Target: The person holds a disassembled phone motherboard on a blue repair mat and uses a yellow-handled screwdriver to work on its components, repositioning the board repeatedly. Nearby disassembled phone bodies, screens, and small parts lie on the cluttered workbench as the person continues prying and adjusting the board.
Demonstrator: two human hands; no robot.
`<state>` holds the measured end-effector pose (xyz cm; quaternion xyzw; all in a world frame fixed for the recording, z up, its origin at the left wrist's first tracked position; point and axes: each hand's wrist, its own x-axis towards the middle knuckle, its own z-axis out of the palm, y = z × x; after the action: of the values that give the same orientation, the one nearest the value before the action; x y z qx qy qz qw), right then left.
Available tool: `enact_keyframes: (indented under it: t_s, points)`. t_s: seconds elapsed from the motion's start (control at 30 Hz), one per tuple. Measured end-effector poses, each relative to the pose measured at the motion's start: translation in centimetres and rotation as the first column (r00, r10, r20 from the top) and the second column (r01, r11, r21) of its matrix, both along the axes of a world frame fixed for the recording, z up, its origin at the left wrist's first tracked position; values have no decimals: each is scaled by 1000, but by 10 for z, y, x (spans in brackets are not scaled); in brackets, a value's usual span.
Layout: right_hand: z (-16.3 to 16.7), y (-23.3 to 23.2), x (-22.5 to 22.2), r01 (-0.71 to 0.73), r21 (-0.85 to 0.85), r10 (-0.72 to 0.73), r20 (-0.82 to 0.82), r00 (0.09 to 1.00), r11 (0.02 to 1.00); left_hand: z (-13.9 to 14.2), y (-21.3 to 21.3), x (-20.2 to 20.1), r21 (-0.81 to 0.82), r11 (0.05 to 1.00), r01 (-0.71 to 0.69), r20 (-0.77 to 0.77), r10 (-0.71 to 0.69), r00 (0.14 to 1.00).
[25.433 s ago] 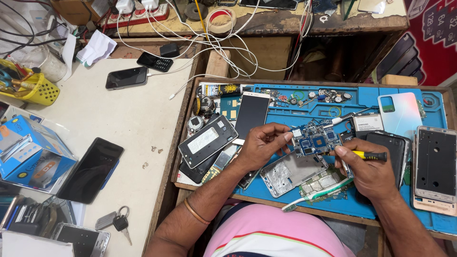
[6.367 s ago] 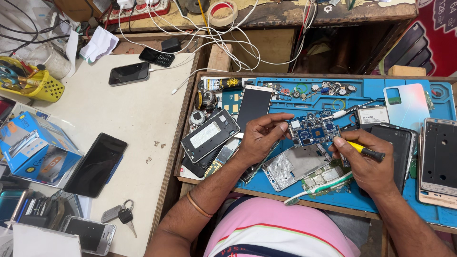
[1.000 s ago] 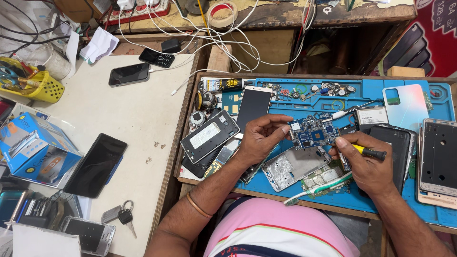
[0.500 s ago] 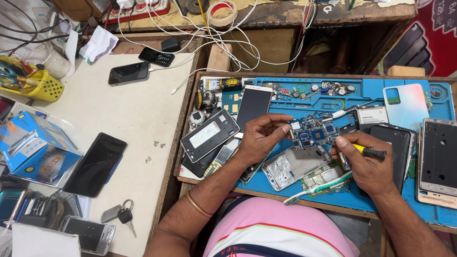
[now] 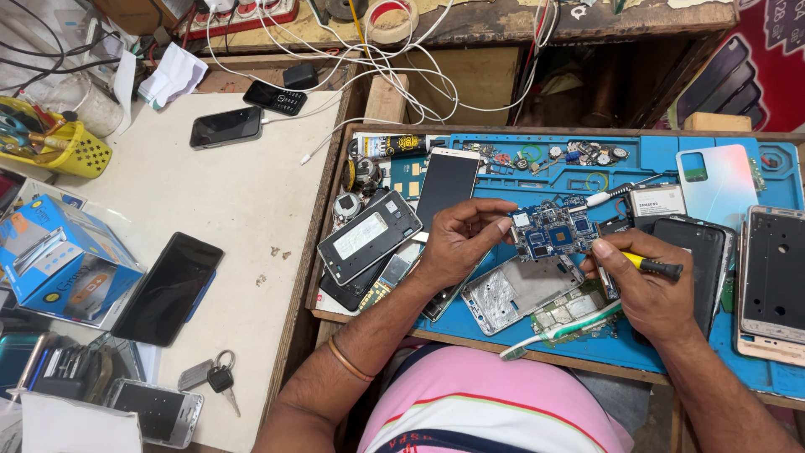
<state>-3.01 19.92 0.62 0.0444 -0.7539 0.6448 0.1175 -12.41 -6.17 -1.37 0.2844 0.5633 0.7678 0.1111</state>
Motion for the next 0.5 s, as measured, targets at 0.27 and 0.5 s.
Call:
enact_keyframes:
  t_s: [0.27,0.5]
  points:
    - [-1,0,1,-7,5,7,-8,1000,1000,-2,0,1,5,1000,6,0,-6,1000]
    - [0,0,1,-8,-2,8,-16,1000,1000,-2,1,0,14,1000,7,-4,-7,1000]
